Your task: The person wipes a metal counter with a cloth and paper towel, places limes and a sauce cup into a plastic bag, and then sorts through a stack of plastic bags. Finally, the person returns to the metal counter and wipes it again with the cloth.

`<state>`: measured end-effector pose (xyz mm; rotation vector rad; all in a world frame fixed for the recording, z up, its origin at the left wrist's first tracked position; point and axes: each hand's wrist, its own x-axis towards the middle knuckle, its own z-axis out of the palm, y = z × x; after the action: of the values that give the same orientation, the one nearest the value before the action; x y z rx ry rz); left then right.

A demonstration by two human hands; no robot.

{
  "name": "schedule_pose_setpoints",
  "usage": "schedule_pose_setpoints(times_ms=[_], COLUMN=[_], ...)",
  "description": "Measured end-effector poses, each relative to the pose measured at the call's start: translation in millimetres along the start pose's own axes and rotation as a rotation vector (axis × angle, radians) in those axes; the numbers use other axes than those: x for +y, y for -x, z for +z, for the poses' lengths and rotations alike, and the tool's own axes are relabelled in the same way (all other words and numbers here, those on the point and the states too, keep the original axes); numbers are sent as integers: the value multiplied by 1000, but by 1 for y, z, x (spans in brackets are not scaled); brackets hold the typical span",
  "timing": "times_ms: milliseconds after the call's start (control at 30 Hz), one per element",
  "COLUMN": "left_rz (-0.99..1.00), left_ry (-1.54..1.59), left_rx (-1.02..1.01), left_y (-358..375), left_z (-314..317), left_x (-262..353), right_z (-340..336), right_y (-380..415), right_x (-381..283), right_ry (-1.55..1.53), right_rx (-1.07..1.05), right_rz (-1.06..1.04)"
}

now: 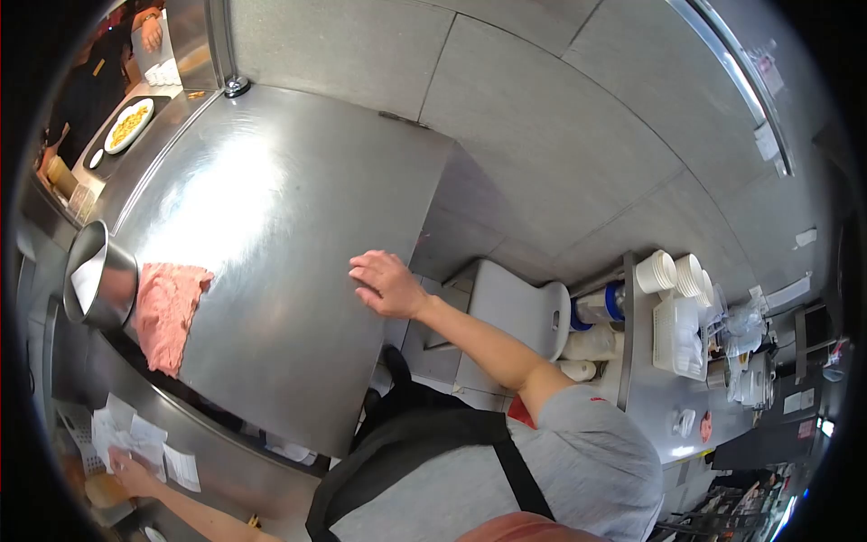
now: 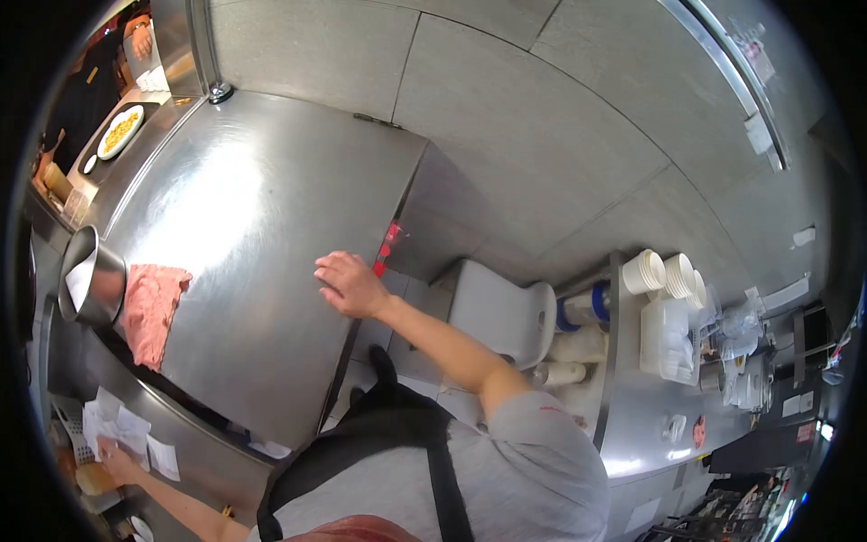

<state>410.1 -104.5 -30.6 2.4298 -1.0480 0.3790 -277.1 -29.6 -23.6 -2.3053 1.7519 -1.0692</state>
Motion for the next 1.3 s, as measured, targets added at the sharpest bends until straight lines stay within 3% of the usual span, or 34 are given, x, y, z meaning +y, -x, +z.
schedule_pose_setpoints(times_ms=[67,167,200,267,500,700,900,1000,1100,1300], left_rz=[-212,-328,-279,-280,-268,-262,-453,-358,-433,-336], left_ry=[-26,-64,-29,-133,-386,-160,-215,-233,-177,-180], left_rx=[183,454,575,598,492,505,375,361,358,387], left_y=[29,24,32,12,-11,14,8,3,10,4], left_z=[-16,31,38,65,92,71,70,76,71,84], left_x=[35,21,27,-3,-63,-37,-34,-50,-36,-66], right_z=[-9,-19,-21,-19,-24,-27,-27,-27,-27,-25], right_y=[-9,-28,-33,-35,-45,-51,-50,-49,-48,-47], right_x=[32,63,72,82,84,79,78,78,77,77], right_ry=[58,110,112,107,69,100,116,118,137,147], right_rx=[38,21,39,56,83,34,-19,-22,-22,-25], right_rz=[30,151,135,106,56,47,60,62,58,55])
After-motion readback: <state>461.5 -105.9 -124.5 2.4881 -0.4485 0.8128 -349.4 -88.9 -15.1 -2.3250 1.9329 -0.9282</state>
